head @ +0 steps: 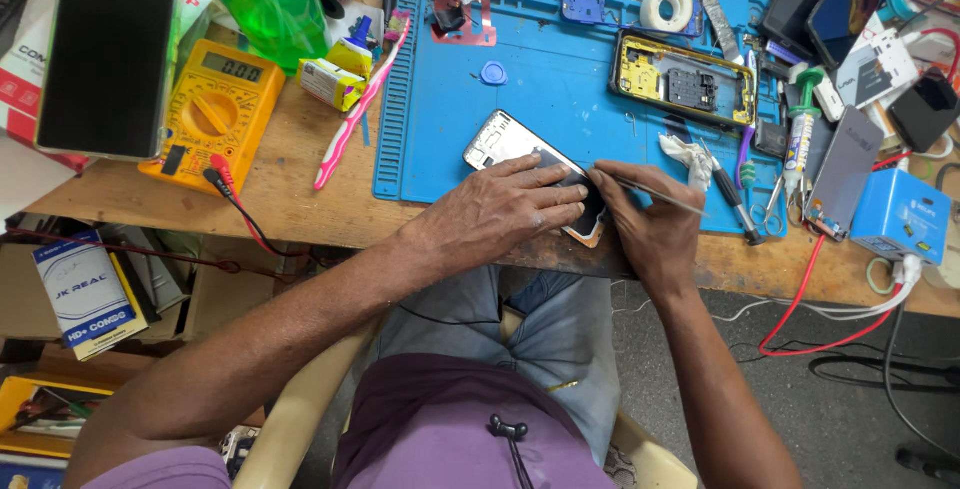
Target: The person cleans the edges of a disassembled smartphone with a cloth and a metal tool. They wipe the frame and screen area repeatedly while seated at a cluttered workbench.
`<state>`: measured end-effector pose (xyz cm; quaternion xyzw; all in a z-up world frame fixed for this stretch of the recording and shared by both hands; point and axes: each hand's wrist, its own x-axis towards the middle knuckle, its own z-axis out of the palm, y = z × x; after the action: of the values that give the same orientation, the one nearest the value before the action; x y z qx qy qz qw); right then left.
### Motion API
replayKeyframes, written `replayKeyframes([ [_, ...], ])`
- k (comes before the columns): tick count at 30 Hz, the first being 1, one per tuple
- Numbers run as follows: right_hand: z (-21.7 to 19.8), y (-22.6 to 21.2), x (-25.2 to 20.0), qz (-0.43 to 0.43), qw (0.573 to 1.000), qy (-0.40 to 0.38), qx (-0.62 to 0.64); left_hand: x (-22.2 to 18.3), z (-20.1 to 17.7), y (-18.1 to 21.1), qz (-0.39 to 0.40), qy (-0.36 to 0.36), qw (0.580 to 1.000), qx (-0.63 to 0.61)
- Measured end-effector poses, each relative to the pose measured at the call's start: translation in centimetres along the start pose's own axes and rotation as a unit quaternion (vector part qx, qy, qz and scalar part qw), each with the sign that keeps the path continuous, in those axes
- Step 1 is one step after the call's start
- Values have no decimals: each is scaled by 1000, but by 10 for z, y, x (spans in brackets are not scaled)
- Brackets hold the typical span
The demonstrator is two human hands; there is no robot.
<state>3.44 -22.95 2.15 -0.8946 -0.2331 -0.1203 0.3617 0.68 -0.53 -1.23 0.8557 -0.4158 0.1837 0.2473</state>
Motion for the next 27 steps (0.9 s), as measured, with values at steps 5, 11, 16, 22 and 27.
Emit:
replayKeyframes([
  [5,-2,-4,-2,8,1000,10,3,0,2,-1,6,10,999,37],
  [11,3,-3,5,5,1000,0,17,1,-2,2,-1,2,1000,11],
  [16,9,-7,9,14,1000,0,-20,-1,-2,1,6,-1,1000,14],
  [22,8,-5,9,-22,1000,8,14,0,-1,-1,14,34,999,21],
  [27,25,-4,30,34,999,-22,-20,-1,-3,1,16,19,1000,19],
])
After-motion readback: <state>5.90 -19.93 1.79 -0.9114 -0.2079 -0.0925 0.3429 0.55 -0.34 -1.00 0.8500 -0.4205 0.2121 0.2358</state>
